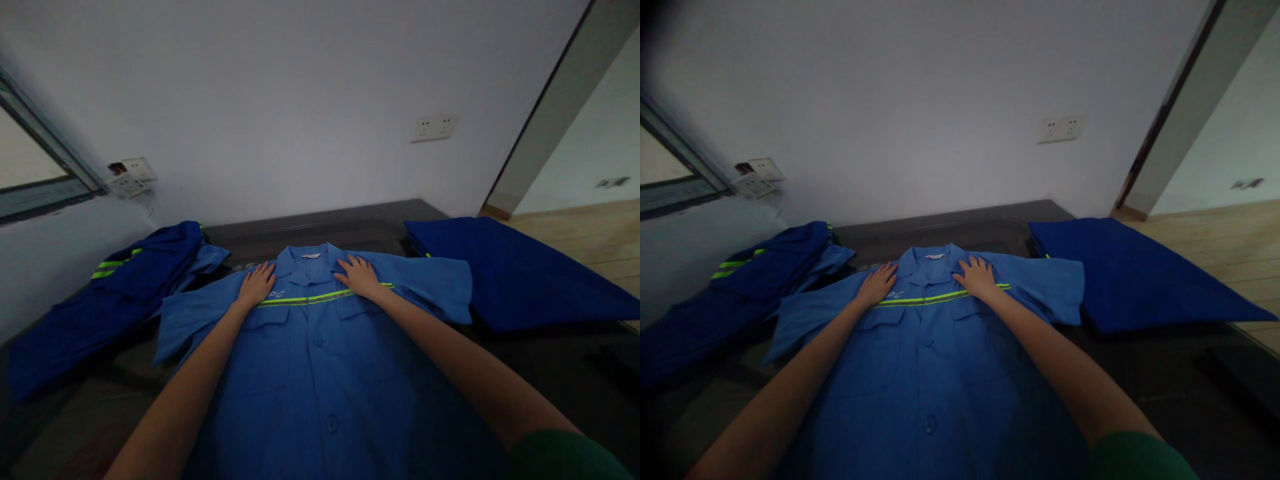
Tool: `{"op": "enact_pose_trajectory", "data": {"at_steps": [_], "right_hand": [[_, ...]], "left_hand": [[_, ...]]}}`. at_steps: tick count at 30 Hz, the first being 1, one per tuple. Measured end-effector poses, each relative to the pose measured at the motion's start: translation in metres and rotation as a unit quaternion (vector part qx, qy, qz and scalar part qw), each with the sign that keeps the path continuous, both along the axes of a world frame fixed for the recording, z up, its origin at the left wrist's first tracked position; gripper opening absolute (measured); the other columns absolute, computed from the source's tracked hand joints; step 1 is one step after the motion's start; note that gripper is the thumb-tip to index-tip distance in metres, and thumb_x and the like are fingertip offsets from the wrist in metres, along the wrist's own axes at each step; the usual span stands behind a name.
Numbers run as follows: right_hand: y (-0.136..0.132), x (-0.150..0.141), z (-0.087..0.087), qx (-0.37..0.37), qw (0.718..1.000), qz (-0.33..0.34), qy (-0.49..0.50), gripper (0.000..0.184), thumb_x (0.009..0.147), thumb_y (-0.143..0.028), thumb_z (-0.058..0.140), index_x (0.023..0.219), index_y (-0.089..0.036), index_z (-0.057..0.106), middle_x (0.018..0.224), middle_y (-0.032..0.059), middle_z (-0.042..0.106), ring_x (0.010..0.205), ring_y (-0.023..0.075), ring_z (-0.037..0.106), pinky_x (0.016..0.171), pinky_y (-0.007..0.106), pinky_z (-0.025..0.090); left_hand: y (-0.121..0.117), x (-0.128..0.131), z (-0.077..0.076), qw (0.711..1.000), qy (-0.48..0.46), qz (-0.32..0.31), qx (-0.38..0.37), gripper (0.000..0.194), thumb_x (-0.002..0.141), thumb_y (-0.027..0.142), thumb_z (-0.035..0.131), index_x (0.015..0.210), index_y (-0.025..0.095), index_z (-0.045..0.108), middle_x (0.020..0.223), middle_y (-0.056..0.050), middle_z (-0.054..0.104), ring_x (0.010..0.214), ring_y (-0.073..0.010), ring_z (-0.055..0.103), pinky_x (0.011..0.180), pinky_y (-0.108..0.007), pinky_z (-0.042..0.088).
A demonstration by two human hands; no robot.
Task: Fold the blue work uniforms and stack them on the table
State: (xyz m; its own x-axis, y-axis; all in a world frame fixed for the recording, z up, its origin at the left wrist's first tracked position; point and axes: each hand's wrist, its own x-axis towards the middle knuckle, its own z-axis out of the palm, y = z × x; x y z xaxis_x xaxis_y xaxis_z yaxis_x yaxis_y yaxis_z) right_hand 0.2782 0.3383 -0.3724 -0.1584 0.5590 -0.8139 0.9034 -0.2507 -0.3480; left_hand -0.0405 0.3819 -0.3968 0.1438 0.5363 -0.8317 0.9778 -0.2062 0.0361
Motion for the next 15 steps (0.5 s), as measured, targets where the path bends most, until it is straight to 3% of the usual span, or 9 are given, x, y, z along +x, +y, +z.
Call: {"op": "enact_pose_trajectory", "data": {"at_steps": [5, 10, 13, 15], "right_hand": [[0.005, 0.041, 0.019, 0.073, 0.997, 0.012, 0.034, 0.051, 0.093, -0.039, 0.047, 0.139, -0.015, 0.048, 0.145, 0.0153, 0.044, 0.134, 0.0300, 0.037, 0.109, 0.044, 0.031], [-0.001, 0.150, 0.048, 0.128, 0.988, -0.071, -0.052, 0.037, 0.088, -0.027, 0.054, 0.123, -0.016, 0.060, 0.118, 0.0131, 0.064, 0.108, 0.0254, 0.059, 0.093, 0.037, 0.046], [-0.023, 0.213, 0.075, 0.053, 0.974, -0.165, -0.147, 0.032, 0.086, -0.030, 0.057, 0.115, -0.017, 0.061, 0.084, 0.0084, 0.069, 0.075, 0.0220, 0.066, 0.070, 0.034, 0.052], [-0.045, 0.233, 0.094, -0.050, 0.963, -0.240, -0.112, 0.039, 0.088, -0.034, 0.054, 0.121, -0.014, 0.055, 0.064, 0.0041, 0.065, 0.054, 0.0185, 0.062, 0.055, 0.030, 0.051]], "left_hand": [[0.001, 0.002, 0.003, 1.000, 0.004, -0.007, -0.010, 0.056, 0.097, 0.040, 0.020, 0.149, 0.021, 0.028, 0.156, -0.006, 0.024, 0.144, -0.0251, 0.021, 0.115, -0.050, 0.021], [0.002, 0.002, 0.001, 1.000, 0.009, -0.007, -0.010, 0.056, 0.098, 0.040, 0.020, 0.149, 0.021, 0.027, 0.157, -0.005, 0.023, 0.144, -0.0250, 0.021, 0.114, -0.051, 0.022], [0.001, 0.002, -0.001, 1.000, 0.007, -0.008, -0.006, 0.056, 0.097, 0.040, 0.020, 0.149, 0.021, 0.028, 0.156, -0.006, 0.025, 0.144, -0.0255, 0.022, 0.114, -0.052, 0.023], [0.000, 0.003, -0.002, 1.000, 0.004, -0.004, 0.001, 0.055, 0.097, 0.040, 0.022, 0.148, 0.021, 0.029, 0.155, -0.007, 0.027, 0.143, -0.0260, 0.024, 0.113, -0.053, 0.024]]}}
